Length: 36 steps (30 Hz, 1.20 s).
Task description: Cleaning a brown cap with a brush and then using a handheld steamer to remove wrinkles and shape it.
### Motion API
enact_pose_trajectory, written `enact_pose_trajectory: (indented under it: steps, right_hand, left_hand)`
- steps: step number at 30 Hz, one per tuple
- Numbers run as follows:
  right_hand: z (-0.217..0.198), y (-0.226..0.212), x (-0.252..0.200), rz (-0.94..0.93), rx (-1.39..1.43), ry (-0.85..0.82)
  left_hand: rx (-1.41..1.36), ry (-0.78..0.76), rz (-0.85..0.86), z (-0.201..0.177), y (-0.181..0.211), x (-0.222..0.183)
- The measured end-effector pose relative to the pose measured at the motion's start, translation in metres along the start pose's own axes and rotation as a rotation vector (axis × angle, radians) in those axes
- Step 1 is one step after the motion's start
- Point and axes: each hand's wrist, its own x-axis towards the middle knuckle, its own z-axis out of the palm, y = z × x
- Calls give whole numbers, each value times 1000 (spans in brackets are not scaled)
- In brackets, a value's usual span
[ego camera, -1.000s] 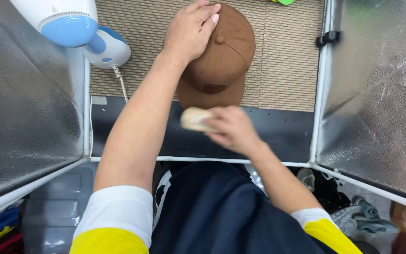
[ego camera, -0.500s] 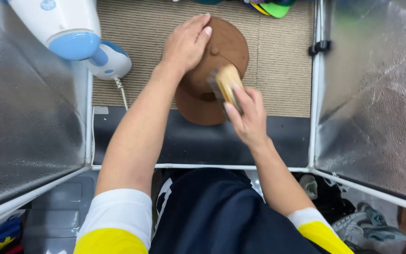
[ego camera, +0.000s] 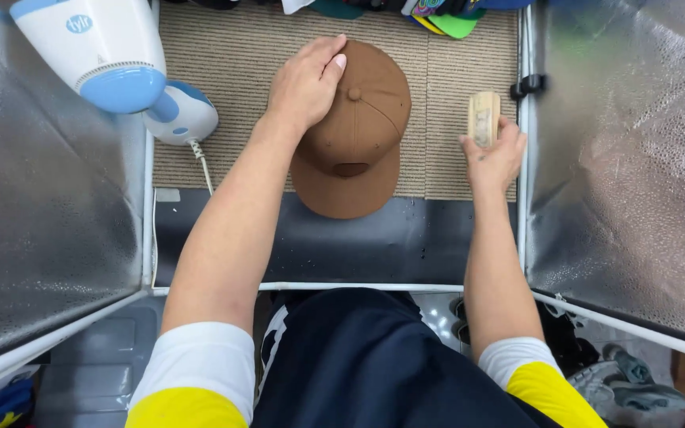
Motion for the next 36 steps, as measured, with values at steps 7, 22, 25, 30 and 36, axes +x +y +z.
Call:
enact_pose_trajectory:
  steps: [7,22,25,30,36]
  right_hand:
    - [15,13,-30,-253,-644,31]
    - [39,-119,-18,364,841,-686]
    - [33,-111,-4,389,789,-790]
    - [14,-140,11,406,756,-873]
    - [38,-140,40,390,828,-906]
  left_hand:
    - [-234,112,-172,3,-15,-4]
    - [-660,23,-644,-14,-11,-76]
    - [-792,-51,-682,-21,-8,-70]
    - [-841,-162,-711,-40,-6,-63]
    - [-907,-147,-690,-35,-26,-35]
